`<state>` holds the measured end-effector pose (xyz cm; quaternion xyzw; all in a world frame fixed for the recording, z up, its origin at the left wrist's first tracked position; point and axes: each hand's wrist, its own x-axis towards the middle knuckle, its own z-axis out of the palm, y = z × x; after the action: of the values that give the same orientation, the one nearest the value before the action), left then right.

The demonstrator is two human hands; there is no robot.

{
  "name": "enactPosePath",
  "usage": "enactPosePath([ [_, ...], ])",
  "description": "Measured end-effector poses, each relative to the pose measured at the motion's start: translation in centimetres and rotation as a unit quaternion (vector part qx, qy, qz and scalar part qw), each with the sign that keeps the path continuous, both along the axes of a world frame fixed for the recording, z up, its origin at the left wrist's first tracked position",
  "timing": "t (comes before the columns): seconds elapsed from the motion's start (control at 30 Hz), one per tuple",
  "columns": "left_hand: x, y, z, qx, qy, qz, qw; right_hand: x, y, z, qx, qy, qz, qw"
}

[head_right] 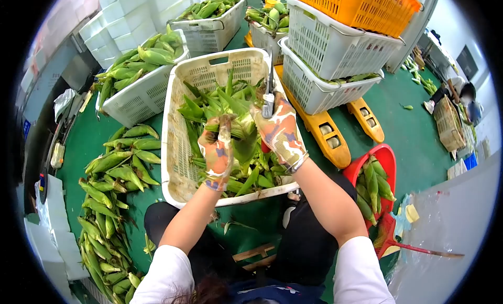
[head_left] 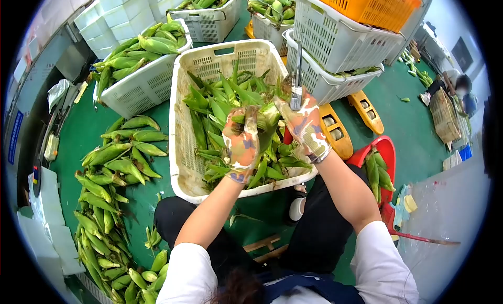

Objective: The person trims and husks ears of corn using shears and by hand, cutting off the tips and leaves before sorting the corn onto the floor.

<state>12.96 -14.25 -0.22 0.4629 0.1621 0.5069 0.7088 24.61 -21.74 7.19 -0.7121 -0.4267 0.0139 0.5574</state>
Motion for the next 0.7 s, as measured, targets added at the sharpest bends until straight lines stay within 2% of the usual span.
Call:
enactPosePath([
  [0.03,-0.5,0.2,1.0,0.153,0.18,0.086,0.968,-0.4,-0.7,0.8,0.016,0.113,0.052,0.992],
  [0.07,-0.8,0.6,2.1,0.216,0.192,0.1,0.952,-0.5,-1.1,1.3,0.03,0.224,0.105,0.968],
  [0.1,-1.2,1.0,2.9,0.277,0.206,0.114,0.932,-0.5,-1.2,1.2,0.03,0.226,0.105,0.968],
  [0.13,-1.7,1.5,4.1,0.276,0.208,0.115,0.931,-0.6,-1.3,1.1,0.052,0.264,0.162,0.949],
  [0.17,-2.2,2.1,5.4,0.276,0.217,0.004,0.936,-0.7,-1.3,1.0,0.073,0.3,0.22,0.925],
  [0.2,-2.6,2.6,6.0,0.272,0.222,-0.107,0.93,-0.8,-1.4,0.9,0.07,0.302,0.223,0.924],
  [0.23,-3.0,3.0,5.8,0.291,0.248,-0.127,0.915,-0.8,-1.5,0.9,0.05,0.3,0.241,0.922],
  [0.3,-4.1,3.2,5.0,0.417,0.349,-0.044,0.838,-0.8,-1.7,1.0,0.01,0.294,0.276,0.915],
  [0.33,-4.4,3.2,5.3,0.416,0.351,-0.043,0.838,-0.9,-2.0,1.9,-0.011,0.27,0.287,0.919],
  [0.4,-4.8,3.2,6.2,0.28,0.368,-0.177,0.869,-0.8,-2.4,2.3,-0.031,0.286,0.276,0.917],
  [0.43,-4.6,3.4,5.8,0.28,0.369,-0.177,0.868,-0.6,-2.6,2.3,-0.05,0.301,0.263,0.915],
  [0.47,-4.3,3.6,5.0,0.307,0.357,-0.169,0.866,-0.5,-2.3,1.5,-0.05,0.249,0.231,0.939],
  [0.5,-4.1,3.7,4.4,0.332,0.344,-0.162,0.863,-0.4,-2.2,1.4,-0.049,0.251,0.231,0.939],
  [0.57,-4.1,2.6,5.2,0.306,0.354,-0.148,0.871,-0.9,-2.1,2.1,-0.019,0.27,0.269,0.924],
  [0.6,-3.9,2.6,4.7,0.259,0.384,-0.146,0.874,-1.0,-2.5,2.1,-0.018,0.333,0.274,0.902],
  [0.63,-3.6,2.4,4.6,0.212,0.412,-0.143,0.875,-0.9,-2.5,1.5,-0.02,0.333,0.273,0.902],
  [0.67,-3.8,1.2,4.4,0.314,0.378,0.014,0.871,-0.5,-2.3,0.5,-0.052,0.262,0.236,0.934],
  [0.7,-3.5,1.2,4.5,0.315,0.376,0.015,0.871,-0.3,-2.1,0.0,-0.083,0.189,0.195,0.959],
])
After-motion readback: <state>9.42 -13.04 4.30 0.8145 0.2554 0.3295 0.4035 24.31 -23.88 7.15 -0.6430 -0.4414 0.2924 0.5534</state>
